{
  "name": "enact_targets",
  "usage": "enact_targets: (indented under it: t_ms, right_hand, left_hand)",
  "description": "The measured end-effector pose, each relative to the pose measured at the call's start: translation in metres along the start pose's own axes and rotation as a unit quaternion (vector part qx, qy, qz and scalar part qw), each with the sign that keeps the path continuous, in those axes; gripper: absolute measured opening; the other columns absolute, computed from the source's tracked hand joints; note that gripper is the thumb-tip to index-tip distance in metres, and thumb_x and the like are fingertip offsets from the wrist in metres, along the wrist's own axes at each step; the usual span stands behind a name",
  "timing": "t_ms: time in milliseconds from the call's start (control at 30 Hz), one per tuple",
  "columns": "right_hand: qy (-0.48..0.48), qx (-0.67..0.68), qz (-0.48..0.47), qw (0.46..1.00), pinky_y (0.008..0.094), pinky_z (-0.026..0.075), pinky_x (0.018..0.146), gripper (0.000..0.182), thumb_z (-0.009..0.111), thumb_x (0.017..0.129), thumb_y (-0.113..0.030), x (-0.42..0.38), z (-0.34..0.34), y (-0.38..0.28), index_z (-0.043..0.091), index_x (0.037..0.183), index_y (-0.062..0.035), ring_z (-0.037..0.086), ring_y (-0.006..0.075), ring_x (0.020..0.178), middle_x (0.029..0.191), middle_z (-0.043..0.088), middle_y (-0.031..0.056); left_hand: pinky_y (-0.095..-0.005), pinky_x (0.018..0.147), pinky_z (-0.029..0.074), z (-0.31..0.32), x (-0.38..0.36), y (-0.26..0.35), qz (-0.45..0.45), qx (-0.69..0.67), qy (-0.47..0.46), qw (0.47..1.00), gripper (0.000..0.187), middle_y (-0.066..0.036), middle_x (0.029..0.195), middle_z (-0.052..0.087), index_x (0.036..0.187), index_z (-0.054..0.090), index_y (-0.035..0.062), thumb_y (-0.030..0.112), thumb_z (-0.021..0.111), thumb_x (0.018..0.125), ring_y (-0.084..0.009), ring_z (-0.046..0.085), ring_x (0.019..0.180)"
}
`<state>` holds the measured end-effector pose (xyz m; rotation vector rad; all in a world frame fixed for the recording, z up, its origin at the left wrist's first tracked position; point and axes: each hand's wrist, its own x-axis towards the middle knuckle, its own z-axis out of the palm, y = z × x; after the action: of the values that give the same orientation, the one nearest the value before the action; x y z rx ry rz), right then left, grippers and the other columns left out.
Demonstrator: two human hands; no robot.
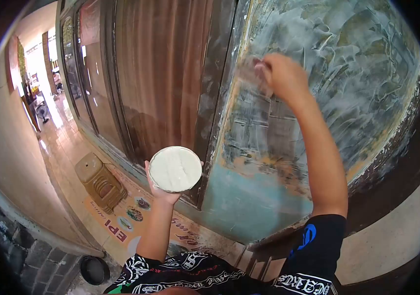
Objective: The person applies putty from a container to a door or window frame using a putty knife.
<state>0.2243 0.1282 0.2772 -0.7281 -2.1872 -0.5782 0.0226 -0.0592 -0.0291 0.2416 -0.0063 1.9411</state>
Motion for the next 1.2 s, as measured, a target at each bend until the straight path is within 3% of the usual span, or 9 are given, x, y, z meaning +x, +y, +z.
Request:
enact_targets:
  t_ms: [200, 300, 367, 500, 667, 800, 967, 1100, 1200]
  right_hand:
    - [-0.246, -0.095, -0.081, 0.961, 0.0483, 0.055, 0.07, 0.021, 0.066, 0.087, -0.033, -0.073, 0.092, -0.016, 0.071, 0.087, -0.0123, 0.07, 0.0312, 0.09, 0.094, 0.071, 0.0103]
    - [-0.135, -0.142, -0.03, 0.98, 0.048, 0.054, 0.069, 0.021, 0.062, 0.089, -0.031, -0.035, 0.074, -0.01, 0.07, 0.086, -0.0122, 0.07, 0.0317, 0.088, 0.09, 0.071, 0.0097]
    - [0.026, -0.1, 0.024, 0.994, 0.0481, 0.053, 0.069, 0.021, 0.061, 0.091, -0.031, -0.004, 0.04, -0.007, 0.07, 0.087, -0.0122, 0.069, 0.0337, 0.087, 0.089, 0.071, 0.0101]
    - [0.033, -0.042, 0.011, 0.998, 0.0482, 0.051, 0.071, 0.028, 0.062, 0.092, -0.039, 0.007, 0.012, -0.004, 0.068, 0.09, -0.0118, 0.066, 0.0352, 0.086, 0.094, 0.068, 0.0109]
    - [-0.274, -0.079, -0.099, 0.953, 0.0491, 0.053, 0.073, 0.025, 0.066, 0.088, -0.038, -0.065, 0.096, -0.031, 0.069, 0.091, -0.0134, 0.069, 0.0321, 0.092, 0.096, 0.071, 0.008]
    - [-0.149, -0.16, -0.043, 0.975, 0.0489, 0.054, 0.069, 0.023, 0.06, 0.09, -0.033, -0.039, 0.095, -0.01, 0.07, 0.089, -0.0123, 0.071, 0.0299, 0.087, 0.09, 0.072, 0.0084]
    - [0.038, -0.049, 0.059, 0.996, 0.0479, 0.052, 0.068, 0.027, 0.06, 0.092, -0.036, 0.0, 0.009, 0.006, 0.068, 0.088, -0.0109, 0.067, 0.0365, 0.084, 0.087, 0.069, 0.0121]
    - [-0.109, 0.015, -0.046, 0.993, 0.0468, 0.05, 0.065, 0.027, 0.063, 0.092, -0.038, -0.067, 0.051, -0.004, 0.067, 0.089, -0.0108, 0.066, 0.0358, 0.08, 0.086, 0.067, 0.012]
    - [-0.253, -0.081, -0.072, 0.961, 0.0474, 0.051, 0.065, 0.026, 0.064, 0.09, -0.037, -0.124, 0.106, -0.015, 0.067, 0.088, -0.0112, 0.067, 0.034, 0.082, 0.089, 0.068, 0.0102]
  left_hand:
    - [-0.0571, 0.108, 0.041, -0.003, -0.003, -0.002, -0.001, 0.004, -0.013, 1.0, 0.083, -0.011, 0.144, 0.052, 0.142, 0.05, 0.0129, 0.076, 0.037, 0.09, -0.037, 0.051, 0.13]
    - [-0.057, 0.107, 0.041, -0.005, 0.001, -0.003, -0.008, 0.005, -0.032, 0.999, 0.083, -0.011, 0.143, 0.052, 0.141, 0.05, 0.0129, 0.076, 0.037, 0.09, -0.0366, 0.051, 0.129]
    - [-0.0566, 0.107, 0.041, -0.001, 0.0, -0.004, -0.013, 0.007, -0.009, 1.0, 0.083, -0.012, 0.143, 0.053, 0.141, 0.05, 0.0128, 0.076, 0.037, 0.09, -0.0364, 0.051, 0.13]
    - [-0.0563, 0.108, 0.04, -0.001, -0.004, -0.003, -0.004, 0.0, -0.009, 1.0, 0.083, -0.011, 0.143, 0.053, 0.142, 0.05, 0.0119, 0.076, 0.037, 0.09, -0.0367, 0.051, 0.13]
    - [-0.0557, 0.109, 0.04, -0.009, -0.01, 0.0, 0.012, 0.002, -0.008, 1.0, 0.083, -0.012, 0.143, 0.052, 0.142, 0.05, 0.0111, 0.075, 0.037, 0.09, -0.0367, 0.05, 0.13]
    - [-0.0566, 0.109, 0.039, -0.003, -0.009, 0.003, 0.011, 0.011, -0.009, 1.0, 0.083, -0.012, 0.144, 0.051, 0.142, 0.049, 0.0114, 0.075, 0.037, 0.09, -0.0369, 0.049, 0.131]
    - [-0.0573, 0.109, 0.039, -0.011, -0.012, 0.002, 0.001, 0.01, -0.003, 1.0, 0.084, -0.012, 0.145, 0.05, 0.143, 0.048, 0.0118, 0.075, 0.038, 0.09, -0.037, 0.049, 0.132]
    - [-0.0577, 0.109, 0.039, -0.019, -0.014, 0.003, 0.001, 0.001, -0.005, 1.0, 0.082, -0.011, 0.145, 0.05, 0.143, 0.048, 0.0127, 0.075, 0.038, 0.09, -0.037, 0.049, 0.132]
    - [-0.0581, 0.109, 0.039, -0.019, -0.016, -0.001, 0.002, -0.006, 0.012, 1.0, 0.082, -0.011, 0.145, 0.05, 0.143, 0.048, 0.0131, 0.075, 0.038, 0.09, -0.0374, 0.049, 0.132]
